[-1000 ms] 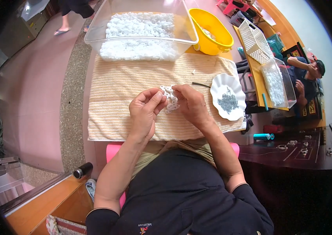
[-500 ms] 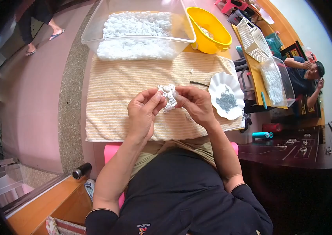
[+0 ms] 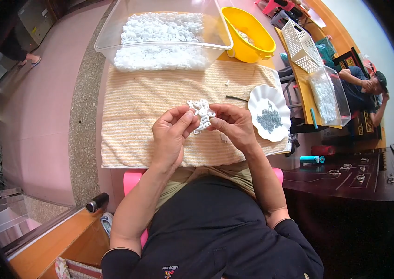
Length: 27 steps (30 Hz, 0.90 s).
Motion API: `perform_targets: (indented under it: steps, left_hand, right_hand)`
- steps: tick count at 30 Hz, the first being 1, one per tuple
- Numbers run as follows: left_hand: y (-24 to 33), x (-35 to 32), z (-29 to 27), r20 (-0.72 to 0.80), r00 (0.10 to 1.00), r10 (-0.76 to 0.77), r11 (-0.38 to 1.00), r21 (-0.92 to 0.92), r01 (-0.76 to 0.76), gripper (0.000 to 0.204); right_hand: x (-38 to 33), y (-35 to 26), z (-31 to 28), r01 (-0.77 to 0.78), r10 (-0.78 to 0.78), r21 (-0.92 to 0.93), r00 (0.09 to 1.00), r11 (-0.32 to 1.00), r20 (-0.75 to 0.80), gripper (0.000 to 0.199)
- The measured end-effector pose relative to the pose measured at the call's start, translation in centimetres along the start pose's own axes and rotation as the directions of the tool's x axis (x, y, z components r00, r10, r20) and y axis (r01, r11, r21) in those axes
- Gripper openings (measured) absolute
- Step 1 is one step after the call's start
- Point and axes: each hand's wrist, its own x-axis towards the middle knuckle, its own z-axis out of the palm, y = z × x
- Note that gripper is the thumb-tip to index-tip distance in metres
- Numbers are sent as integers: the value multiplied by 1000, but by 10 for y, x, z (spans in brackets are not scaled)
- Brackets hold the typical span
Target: Assembling small white plastic components by inserting small grey pins using a tool.
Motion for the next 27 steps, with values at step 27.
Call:
perform_targets:
  steps: [27]
  left_hand:
    - [16,7,-3,-129,988,82,993,-77,-92,14]
  right_hand:
    - [-2,-9,5,-82,82,23,997,996,16,27]
